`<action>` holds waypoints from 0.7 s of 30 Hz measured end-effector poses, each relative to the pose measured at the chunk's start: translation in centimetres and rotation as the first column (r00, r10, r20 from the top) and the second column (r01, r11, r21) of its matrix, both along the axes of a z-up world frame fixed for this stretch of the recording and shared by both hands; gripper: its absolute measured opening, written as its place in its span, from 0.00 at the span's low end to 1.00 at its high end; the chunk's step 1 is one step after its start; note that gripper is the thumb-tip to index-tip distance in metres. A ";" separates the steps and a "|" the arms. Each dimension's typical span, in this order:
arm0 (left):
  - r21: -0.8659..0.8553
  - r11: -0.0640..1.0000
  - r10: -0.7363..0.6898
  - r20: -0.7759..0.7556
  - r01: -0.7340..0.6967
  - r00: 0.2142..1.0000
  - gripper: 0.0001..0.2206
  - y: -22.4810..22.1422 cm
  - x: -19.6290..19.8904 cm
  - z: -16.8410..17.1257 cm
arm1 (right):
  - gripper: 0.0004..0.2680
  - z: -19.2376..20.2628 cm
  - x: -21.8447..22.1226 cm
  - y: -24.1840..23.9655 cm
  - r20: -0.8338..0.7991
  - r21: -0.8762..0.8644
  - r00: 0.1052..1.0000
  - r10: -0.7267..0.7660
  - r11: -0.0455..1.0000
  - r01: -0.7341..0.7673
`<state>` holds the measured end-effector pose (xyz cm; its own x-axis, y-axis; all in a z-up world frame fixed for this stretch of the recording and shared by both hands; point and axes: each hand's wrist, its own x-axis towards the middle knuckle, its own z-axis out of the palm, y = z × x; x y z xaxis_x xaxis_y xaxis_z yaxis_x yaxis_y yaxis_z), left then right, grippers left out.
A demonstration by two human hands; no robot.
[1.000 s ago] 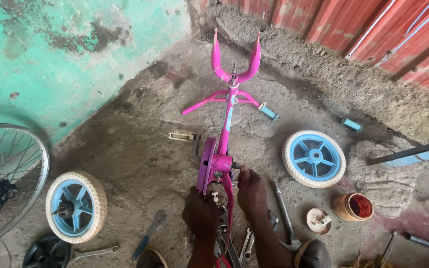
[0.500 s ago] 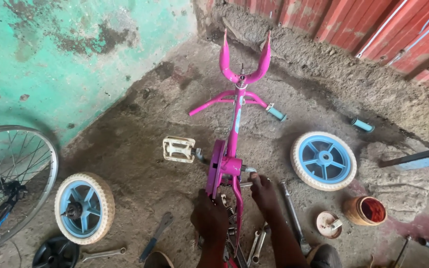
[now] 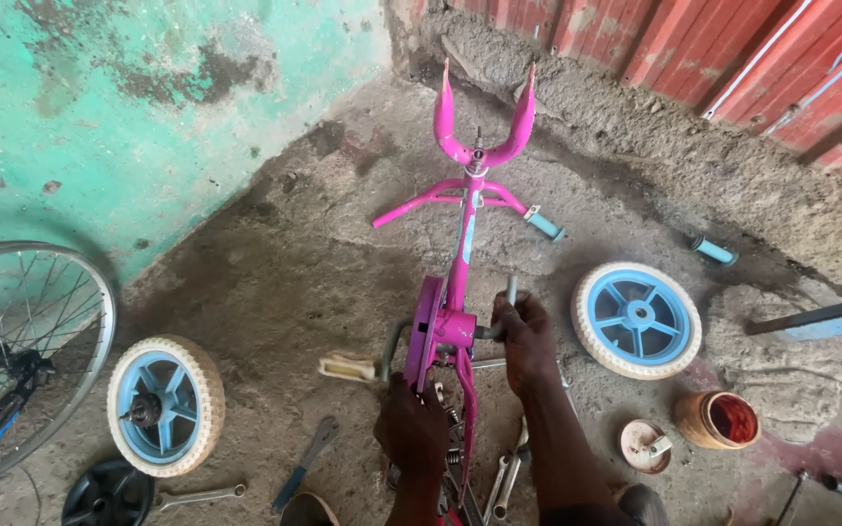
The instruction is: Installing and securing crankset components and pedals on a small bicycle frame using a wrench.
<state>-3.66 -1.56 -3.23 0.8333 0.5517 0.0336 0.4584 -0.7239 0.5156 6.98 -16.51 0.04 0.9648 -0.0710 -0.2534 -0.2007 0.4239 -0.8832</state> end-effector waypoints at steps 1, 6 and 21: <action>0.002 1.000 0.002 0.002 -0.002 1.000 0.12 0.1 0.1 0.0 | 0.04 0.7 0.0 0.1 0.002 0.002 1.000 0.002 1.000 -0.002; 0.029 1.000 0.000 0.051 -0.002 0.999 0.14 -0.2 -0.2 0.2 | 0.05 1.8 -1.4 0.3 0.212 -0.058 0.976 0.037 0.998 -0.026; 0.035 0.999 0.005 0.058 -0.007 0.998 0.14 -0.3 -0.2 -0.6 | 0.12 4.5 3.0 1.6 -0.220 0.402 0.971 -0.093 0.898 0.177</action>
<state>-3.88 -1.88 -3.80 0.8263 0.5540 0.1014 0.4327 -0.7397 0.5153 9.98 -14.91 4.59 0.8837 -0.0452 -0.4659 -0.2610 0.7787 -0.5705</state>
